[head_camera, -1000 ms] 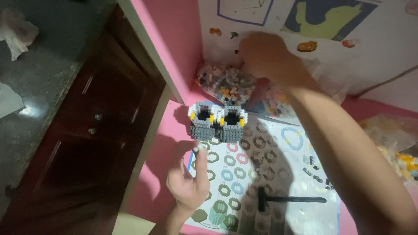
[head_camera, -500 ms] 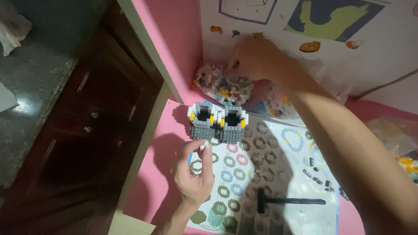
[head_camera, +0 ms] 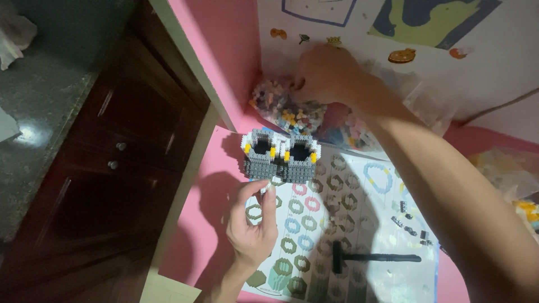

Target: The person assembles small white plastic bricks by hand, following a printed instruction manual laid out on a pink table. They connect the pieces into small clusters and occasionally reach into plastic bags to retrieve additional components.

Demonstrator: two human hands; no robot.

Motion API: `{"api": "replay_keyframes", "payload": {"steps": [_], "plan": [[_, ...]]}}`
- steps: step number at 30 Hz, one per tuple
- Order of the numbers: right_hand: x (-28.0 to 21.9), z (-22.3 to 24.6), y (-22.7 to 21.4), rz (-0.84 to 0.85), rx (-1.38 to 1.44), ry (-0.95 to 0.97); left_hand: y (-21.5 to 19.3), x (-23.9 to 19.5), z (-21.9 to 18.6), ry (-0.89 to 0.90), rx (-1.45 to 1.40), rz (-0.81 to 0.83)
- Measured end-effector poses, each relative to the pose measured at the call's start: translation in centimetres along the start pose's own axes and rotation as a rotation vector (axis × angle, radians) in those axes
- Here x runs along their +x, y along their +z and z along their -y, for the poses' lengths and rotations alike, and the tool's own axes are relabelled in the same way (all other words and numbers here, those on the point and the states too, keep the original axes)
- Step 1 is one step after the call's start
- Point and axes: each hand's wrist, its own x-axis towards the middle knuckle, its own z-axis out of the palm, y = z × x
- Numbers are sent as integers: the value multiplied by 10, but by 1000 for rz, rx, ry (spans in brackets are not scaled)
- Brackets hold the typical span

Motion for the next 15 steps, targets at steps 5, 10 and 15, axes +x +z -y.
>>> {"api": "replay_keyframes", "payload": {"steps": [5, 10, 15], "plan": [[-1, -1, -4, 47, -38, 31, -1, 1, -2, -3, 23, 0], [-8, 3, -22, 110, 36, 23, -1, 1, -1, -17, 22, 5], [-19, 16, -49, 203, 229, 105, -1, -2, 3, -1, -18, 36]]}}
